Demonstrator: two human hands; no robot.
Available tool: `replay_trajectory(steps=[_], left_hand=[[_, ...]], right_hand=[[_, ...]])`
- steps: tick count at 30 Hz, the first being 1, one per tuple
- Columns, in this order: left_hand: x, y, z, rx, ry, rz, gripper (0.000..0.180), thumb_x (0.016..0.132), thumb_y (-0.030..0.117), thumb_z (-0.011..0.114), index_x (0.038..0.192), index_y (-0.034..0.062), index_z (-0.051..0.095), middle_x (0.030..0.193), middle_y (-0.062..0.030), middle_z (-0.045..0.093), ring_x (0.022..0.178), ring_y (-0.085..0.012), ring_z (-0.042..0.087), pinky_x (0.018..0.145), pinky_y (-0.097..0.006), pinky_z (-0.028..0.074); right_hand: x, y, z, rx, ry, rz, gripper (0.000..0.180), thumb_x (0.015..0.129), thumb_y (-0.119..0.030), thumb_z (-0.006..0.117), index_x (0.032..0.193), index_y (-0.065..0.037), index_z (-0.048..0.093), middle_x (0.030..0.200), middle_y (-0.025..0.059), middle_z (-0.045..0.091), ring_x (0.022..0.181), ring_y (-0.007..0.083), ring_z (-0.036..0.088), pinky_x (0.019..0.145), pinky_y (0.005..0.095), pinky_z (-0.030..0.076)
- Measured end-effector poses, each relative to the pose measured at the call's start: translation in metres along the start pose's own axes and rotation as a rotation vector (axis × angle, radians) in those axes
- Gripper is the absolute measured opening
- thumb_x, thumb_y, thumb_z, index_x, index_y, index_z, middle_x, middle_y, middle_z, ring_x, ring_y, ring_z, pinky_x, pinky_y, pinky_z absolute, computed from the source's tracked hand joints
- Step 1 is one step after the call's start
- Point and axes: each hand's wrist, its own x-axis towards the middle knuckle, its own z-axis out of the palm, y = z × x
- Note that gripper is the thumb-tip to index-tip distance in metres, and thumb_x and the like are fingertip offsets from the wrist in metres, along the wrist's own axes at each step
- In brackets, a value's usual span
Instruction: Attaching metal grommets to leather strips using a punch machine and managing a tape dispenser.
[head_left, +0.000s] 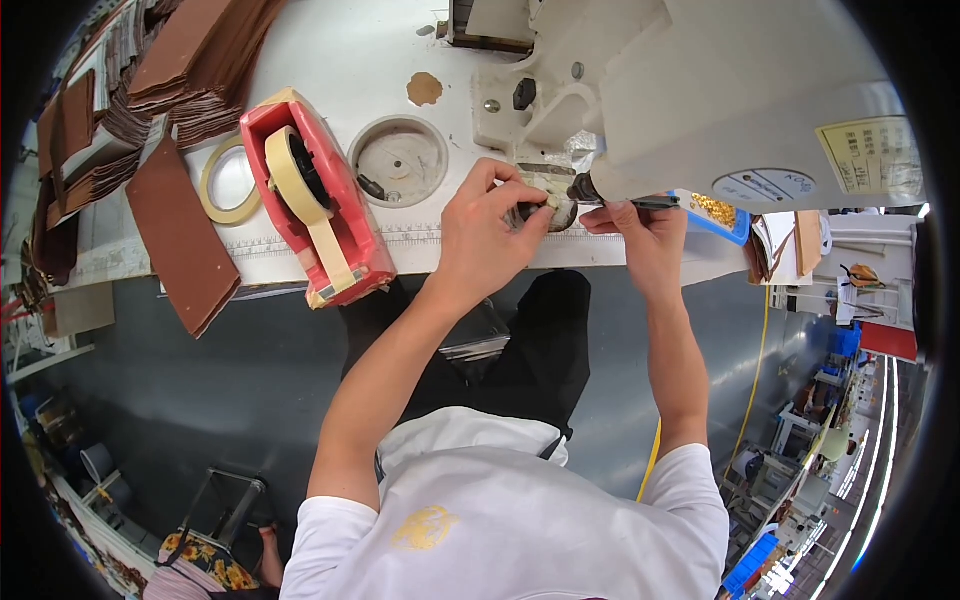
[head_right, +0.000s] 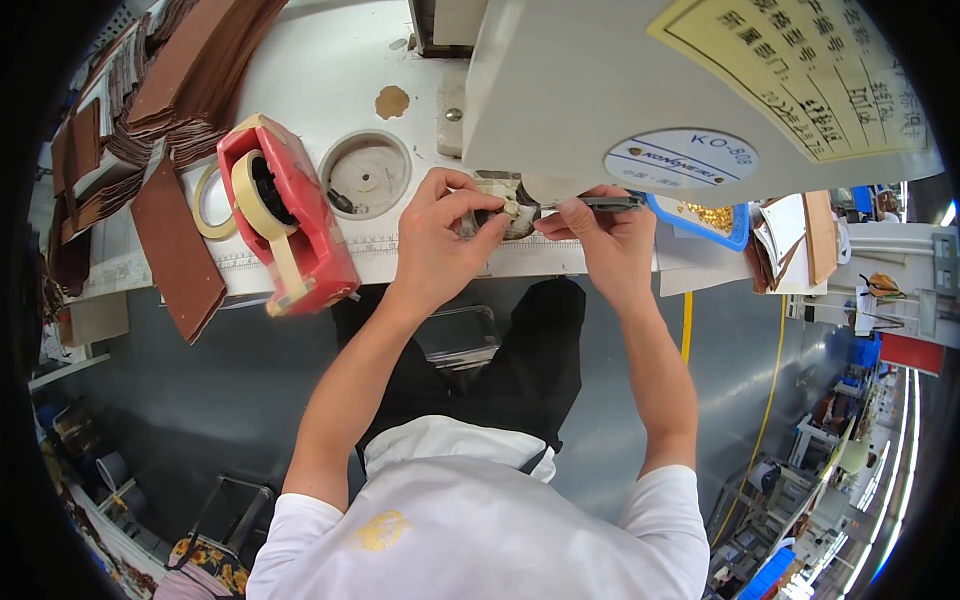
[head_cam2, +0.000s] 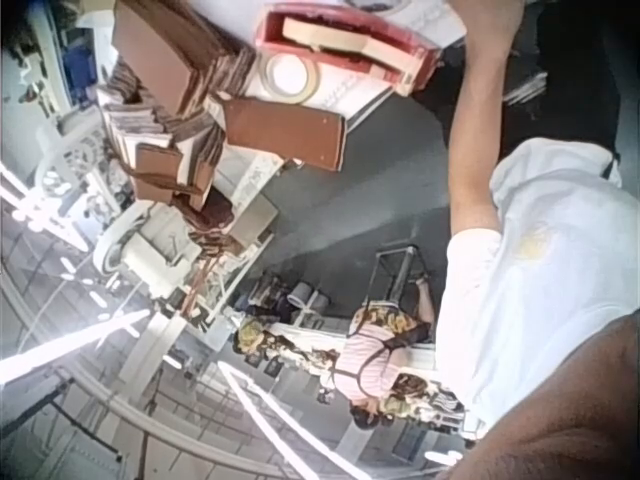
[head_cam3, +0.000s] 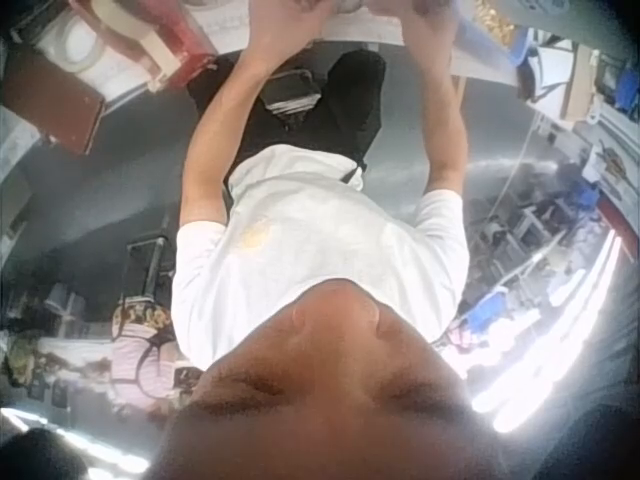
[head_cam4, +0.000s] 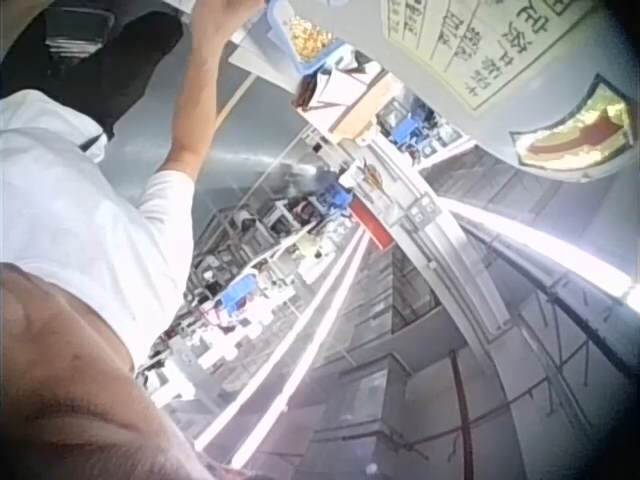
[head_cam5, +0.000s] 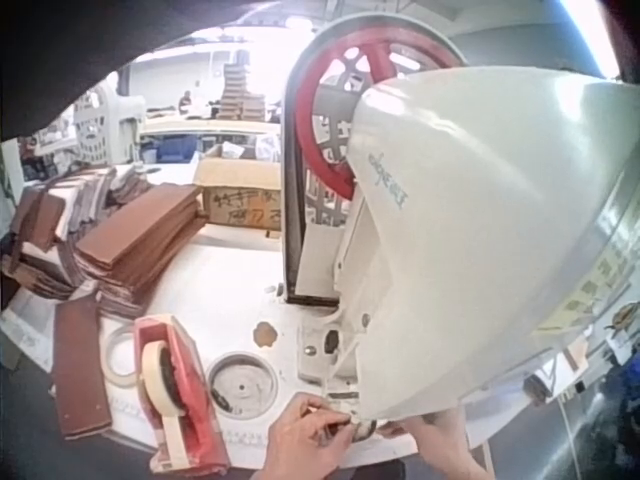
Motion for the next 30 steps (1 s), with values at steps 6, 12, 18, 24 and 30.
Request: replay_trajectory(steps=[6,12,18,24,30], left_hand=[[0.0,-0.002,0.001,0.0,-0.001,0.025,0.019,0.076,0.006,0.079,0.094,0.0039,0.077,0.095,-0.005,0.06,0.071,-0.0125,0.055,0.06,-0.026,0.045],[-0.001,-0.005,-0.001,-0.023,-0.01,0.031,0.019,0.077,0.004,0.077,0.096,0.0038,0.076,0.096,-0.0052,0.06,0.069,-0.0118,0.054,0.06,-0.025,0.044],[0.0,-0.002,-0.006,-0.119,-0.038,-0.041,0.018,0.079,-0.001,0.072,0.096,0.003,0.075,0.098,-0.0074,0.059,0.067,-0.0163,0.058,0.06,-0.028,0.047],[-0.001,-0.008,-0.003,-0.123,-0.011,0.005,0.02,0.08,-0.003,0.072,0.098,0.0049,0.076,0.098,-0.0062,0.059,0.064,-0.0125,0.053,0.059,-0.026,0.045],[-0.001,-0.007,-0.003,-0.095,-0.017,0.019,0.017,0.08,0.001,0.072,0.096,0.0045,0.074,0.098,-0.0081,0.059,0.069,-0.0204,0.061,0.061,-0.032,0.05]], right_hand=[[-0.015,0.005,0.004,0.3,0.038,0.029,0.033,0.106,-0.02,0.05,0.102,0.009,0.064,0.083,0.0146,0.068,0.068,0.0211,0.071,0.063,0.0323,0.06],[-0.03,0.007,0.028,0.279,0.185,-0.062,0.033,0.107,-0.017,0.046,0.102,0.011,0.062,0.087,0.016,0.067,0.071,0.0231,0.072,0.063,0.0328,0.06],[-0.035,0.004,0.051,0.094,0.266,-0.098,0.028,0.107,-0.014,0.046,0.108,0.01,0.06,0.094,0.0162,0.068,0.075,0.0216,0.073,0.068,0.0307,0.061],[-0.038,0.0,0.075,-0.027,0.399,-0.106,0.028,0.107,-0.014,0.046,0.109,0.011,0.06,0.095,0.0157,0.07,0.078,0.0206,0.074,0.071,0.0288,0.061],[-0.036,0.008,0.088,-0.1,0.553,-0.131,0.027,0.105,-0.012,0.05,0.109,0.012,0.06,0.093,0.0149,0.071,0.079,0.0198,0.075,0.072,0.0274,0.06]])
